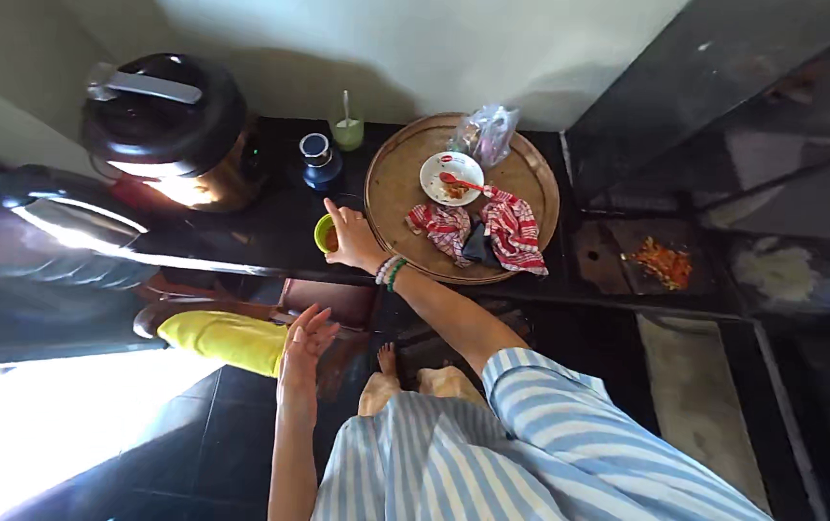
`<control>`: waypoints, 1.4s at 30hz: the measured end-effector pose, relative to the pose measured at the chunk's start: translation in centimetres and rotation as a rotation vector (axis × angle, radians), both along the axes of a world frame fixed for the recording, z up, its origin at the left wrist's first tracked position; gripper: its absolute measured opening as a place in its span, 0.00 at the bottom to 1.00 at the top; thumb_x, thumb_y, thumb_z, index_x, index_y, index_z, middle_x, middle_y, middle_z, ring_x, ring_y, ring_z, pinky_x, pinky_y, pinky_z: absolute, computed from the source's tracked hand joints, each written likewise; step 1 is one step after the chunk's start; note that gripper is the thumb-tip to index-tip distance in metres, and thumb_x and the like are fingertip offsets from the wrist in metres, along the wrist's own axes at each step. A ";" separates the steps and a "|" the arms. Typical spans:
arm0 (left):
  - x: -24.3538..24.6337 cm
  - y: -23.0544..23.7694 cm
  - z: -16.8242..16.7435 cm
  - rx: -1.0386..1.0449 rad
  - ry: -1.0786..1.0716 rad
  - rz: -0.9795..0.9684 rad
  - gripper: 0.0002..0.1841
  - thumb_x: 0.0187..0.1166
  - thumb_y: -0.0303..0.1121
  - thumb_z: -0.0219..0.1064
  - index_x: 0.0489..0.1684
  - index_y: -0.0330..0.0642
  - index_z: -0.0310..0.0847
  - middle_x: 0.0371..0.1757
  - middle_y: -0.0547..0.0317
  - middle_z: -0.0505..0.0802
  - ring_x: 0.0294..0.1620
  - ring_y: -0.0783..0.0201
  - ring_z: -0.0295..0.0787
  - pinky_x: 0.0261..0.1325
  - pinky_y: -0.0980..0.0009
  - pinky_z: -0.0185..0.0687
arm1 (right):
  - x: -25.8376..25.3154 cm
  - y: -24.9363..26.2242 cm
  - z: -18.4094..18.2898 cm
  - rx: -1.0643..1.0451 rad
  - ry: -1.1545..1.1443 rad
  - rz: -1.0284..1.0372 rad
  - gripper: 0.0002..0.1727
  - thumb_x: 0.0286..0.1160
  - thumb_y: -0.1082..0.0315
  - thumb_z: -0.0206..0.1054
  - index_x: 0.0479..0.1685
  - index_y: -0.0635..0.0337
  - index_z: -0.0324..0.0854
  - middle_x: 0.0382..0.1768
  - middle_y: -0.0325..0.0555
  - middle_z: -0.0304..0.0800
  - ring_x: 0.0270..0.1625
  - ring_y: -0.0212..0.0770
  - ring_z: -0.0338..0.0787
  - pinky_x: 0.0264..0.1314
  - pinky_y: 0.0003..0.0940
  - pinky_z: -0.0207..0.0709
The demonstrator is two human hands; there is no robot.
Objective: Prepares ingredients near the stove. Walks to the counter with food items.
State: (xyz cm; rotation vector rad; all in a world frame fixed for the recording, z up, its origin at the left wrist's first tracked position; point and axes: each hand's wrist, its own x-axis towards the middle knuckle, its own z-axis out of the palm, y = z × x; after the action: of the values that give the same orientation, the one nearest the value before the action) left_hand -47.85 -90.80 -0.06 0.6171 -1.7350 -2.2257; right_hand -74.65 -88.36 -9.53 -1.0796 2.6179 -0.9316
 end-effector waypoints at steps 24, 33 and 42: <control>-32.9 19.8 0.0 -0.488 0.281 -0.535 0.34 0.91 0.42 0.56 0.96 0.45 0.49 0.83 0.39 0.74 0.81 0.47 0.73 0.82 0.47 0.70 | -6.5 33.5 13.9 -0.331 0.067 -0.394 0.19 0.90 0.71 0.54 0.74 0.61 0.79 0.56 0.58 0.91 0.52 0.50 0.92 0.56 0.47 0.85; -29.0 25.7 2.4 -0.387 0.043 -0.147 0.18 0.94 0.37 0.47 0.69 0.43 0.79 0.53 0.50 0.92 0.53 0.56 0.90 0.55 0.50 0.87 | -3.7 33.7 13.0 -0.302 0.215 -0.384 0.11 0.85 0.65 0.62 0.51 0.66 0.76 0.27 0.50 0.81 0.26 0.44 0.83 0.27 0.42 0.80; -19.8 20.5 -2.7 -0.637 -0.313 0.192 0.25 0.91 0.41 0.50 0.32 0.33 0.88 0.21 0.53 0.88 0.27 0.59 0.88 0.37 0.52 0.85 | 2.4 29.2 7.7 -0.417 -0.207 -0.085 0.15 0.90 0.66 0.56 0.50 0.69 0.84 0.30 0.48 0.89 0.34 0.35 0.89 0.43 0.33 0.85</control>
State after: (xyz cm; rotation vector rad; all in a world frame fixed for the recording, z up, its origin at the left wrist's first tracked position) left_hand -67.63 -70.31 -2.79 0.9444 -2.2610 -1.3787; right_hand -72.30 -59.19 -1.87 -0.8926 2.3736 -1.5674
